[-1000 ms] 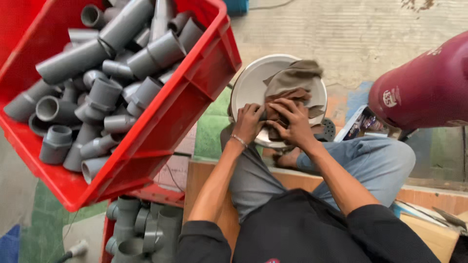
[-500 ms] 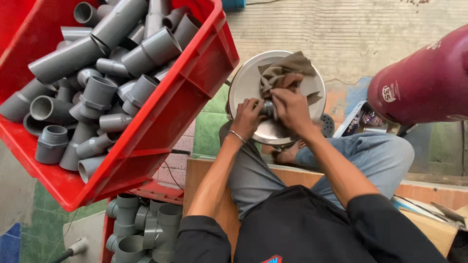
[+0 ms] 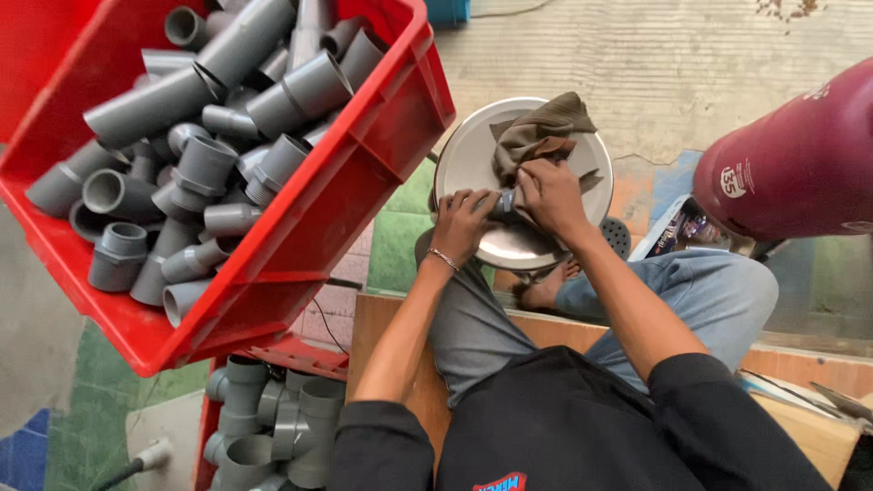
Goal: The person sits on the floor and wipes gray plastic pipe fittings with a cloth. They pick up fittings from a red crate, clean them over a white bucket, and place the cleaned items into a cardboard box.
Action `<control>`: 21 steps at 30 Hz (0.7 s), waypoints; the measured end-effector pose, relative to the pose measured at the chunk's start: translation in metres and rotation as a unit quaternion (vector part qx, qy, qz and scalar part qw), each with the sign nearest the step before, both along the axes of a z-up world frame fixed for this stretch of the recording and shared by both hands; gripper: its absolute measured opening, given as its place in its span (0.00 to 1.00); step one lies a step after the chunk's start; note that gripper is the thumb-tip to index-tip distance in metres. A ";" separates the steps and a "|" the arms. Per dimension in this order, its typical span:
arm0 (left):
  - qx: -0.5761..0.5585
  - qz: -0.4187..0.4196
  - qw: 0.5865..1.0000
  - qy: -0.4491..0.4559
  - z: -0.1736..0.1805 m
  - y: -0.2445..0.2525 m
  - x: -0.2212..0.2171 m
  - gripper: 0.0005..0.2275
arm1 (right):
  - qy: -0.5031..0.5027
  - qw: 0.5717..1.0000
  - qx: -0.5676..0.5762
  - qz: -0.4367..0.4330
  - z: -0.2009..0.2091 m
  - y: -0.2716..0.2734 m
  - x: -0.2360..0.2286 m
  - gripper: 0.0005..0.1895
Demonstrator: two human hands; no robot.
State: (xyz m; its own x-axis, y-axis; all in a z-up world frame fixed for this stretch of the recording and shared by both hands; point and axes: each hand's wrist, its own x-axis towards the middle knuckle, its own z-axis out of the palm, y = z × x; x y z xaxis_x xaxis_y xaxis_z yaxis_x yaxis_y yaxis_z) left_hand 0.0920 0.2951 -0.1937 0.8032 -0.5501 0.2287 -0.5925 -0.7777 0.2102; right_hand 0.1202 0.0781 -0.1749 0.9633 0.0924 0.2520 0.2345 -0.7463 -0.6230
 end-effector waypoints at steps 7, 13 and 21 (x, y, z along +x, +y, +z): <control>0.014 0.050 0.990 0.131 -0.007 -0.010 0.013 0.23 | -0.173 0.974 0.117 0.086 0.046 0.013 -0.044 0.10; -0.023 0.009 0.992 0.121 -0.018 -0.011 0.002 0.20 | -0.131 0.987 -0.052 0.073 0.001 0.004 -0.029 0.19; -0.043 0.037 0.989 0.136 -0.010 -0.012 0.016 0.21 | -0.111 0.986 0.107 0.061 0.047 0.015 -0.030 0.10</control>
State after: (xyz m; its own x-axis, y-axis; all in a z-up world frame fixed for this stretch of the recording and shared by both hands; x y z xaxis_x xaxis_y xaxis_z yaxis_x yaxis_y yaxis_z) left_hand 0.1078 0.2828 -0.2034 0.8787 -0.4756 0.0418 -0.4472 -0.7893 0.4208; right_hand 0.0906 0.0929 -0.1282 0.8668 0.1263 0.4824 0.4634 -0.5612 -0.6858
